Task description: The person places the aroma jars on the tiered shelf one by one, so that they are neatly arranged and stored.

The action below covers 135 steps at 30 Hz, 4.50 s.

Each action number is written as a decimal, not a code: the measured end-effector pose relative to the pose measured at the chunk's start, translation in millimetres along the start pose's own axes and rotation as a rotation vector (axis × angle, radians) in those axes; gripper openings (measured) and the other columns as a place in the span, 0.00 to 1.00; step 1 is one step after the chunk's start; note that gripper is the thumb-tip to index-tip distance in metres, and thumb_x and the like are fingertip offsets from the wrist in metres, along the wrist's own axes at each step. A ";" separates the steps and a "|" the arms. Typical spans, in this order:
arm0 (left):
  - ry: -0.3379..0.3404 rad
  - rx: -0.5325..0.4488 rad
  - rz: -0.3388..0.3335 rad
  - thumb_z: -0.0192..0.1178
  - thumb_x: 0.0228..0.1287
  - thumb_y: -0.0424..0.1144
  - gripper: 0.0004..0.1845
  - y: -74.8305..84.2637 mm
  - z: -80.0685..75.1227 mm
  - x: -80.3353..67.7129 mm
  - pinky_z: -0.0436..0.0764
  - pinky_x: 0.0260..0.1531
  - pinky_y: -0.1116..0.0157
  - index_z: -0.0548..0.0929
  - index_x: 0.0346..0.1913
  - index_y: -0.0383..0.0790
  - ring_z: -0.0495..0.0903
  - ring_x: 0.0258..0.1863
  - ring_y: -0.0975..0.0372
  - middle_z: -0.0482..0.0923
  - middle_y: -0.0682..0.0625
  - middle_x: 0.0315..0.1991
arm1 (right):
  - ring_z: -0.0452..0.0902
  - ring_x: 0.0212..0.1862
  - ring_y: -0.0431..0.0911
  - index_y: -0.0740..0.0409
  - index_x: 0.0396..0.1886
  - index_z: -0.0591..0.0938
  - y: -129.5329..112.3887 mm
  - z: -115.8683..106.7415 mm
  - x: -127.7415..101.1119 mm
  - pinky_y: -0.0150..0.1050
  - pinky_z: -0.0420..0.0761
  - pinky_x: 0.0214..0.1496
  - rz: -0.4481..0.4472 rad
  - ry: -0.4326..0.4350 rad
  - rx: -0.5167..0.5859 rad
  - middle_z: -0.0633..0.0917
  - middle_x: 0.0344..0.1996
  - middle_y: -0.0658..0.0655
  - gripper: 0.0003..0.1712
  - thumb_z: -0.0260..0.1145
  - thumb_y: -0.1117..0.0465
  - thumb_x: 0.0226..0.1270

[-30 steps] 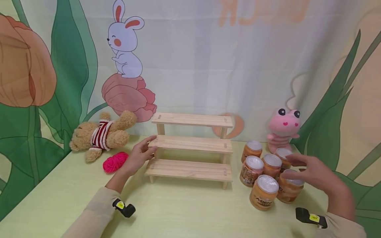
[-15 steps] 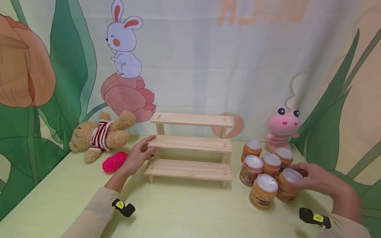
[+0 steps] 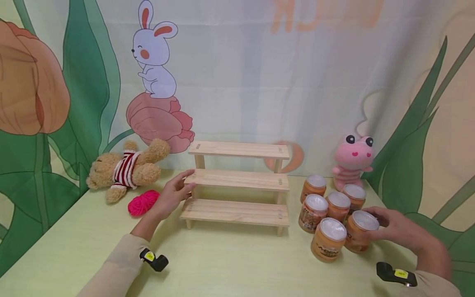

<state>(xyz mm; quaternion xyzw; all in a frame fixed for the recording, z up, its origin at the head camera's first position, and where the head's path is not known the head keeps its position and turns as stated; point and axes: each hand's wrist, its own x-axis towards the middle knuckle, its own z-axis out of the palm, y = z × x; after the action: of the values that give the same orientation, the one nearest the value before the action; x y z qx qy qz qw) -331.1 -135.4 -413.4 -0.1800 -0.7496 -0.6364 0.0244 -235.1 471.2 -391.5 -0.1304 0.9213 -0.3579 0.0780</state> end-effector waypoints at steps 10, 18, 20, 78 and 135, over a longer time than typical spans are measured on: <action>-0.003 -0.005 0.002 0.55 0.76 0.35 0.29 1.4 0.1 -0.3 0.77 0.58 0.50 0.63 0.76 0.38 0.74 0.53 0.43 0.75 0.34 0.58 | 0.72 0.46 0.36 0.78 0.67 0.68 -17.7 -10.5 -12.5 0.36 0.80 0.37 0.052 0.174 -0.142 0.78 0.55 0.74 0.40 0.72 0.56 0.66; 0.000 0.002 -0.007 0.55 0.76 0.36 0.29 0.2 0.2 -0.9 0.79 0.55 0.53 0.62 0.76 0.38 0.73 0.50 0.43 0.75 0.31 0.55 | 0.69 0.39 0.22 0.79 0.66 0.67 -46.5 -19.6 -23.8 0.30 0.79 0.30 -0.062 0.424 -0.139 0.77 0.47 0.41 0.39 0.75 0.63 0.62; 0.001 0.006 -0.010 0.55 0.76 0.36 0.29 0.3 0.4 -1.2 0.79 0.55 0.53 0.62 0.76 0.38 0.74 0.50 0.44 0.76 0.32 0.56 | 0.70 0.40 0.23 0.77 0.67 0.66 -56.6 -20.9 -25.9 0.28 0.79 0.30 -0.105 0.465 -0.117 0.73 0.46 0.34 0.39 0.74 0.66 0.63; 0.028 -0.006 0.011 0.58 0.74 0.34 0.28 0.9 -2.5 2.6 0.79 0.55 0.48 0.66 0.74 0.37 0.78 0.46 0.53 0.77 0.30 0.55 | 0.82 0.45 0.46 0.59 0.52 0.86 -339.5 118.0 190.4 0.44 0.83 0.47 -0.418 0.440 0.334 0.88 0.43 0.55 0.22 0.77 0.55 0.60; 0.029 -0.003 0.007 0.58 0.73 0.34 0.28 -4.5 -3.0 1.8 0.79 0.54 0.49 0.67 0.74 0.38 0.78 0.46 0.50 0.77 0.32 0.57 | 0.67 0.69 0.54 0.58 0.77 0.58 -327.4 127.6 239.3 0.52 0.73 0.65 -0.201 0.435 0.353 0.70 0.69 0.60 0.53 0.74 0.43 0.61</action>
<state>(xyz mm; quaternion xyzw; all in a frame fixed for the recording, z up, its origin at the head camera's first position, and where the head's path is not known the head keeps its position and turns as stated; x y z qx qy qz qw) -334.7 -138.4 -416.6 -0.1735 -0.7475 -0.6402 0.0374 -372.6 86.4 -274.4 -0.1257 0.8225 -0.5379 -0.1356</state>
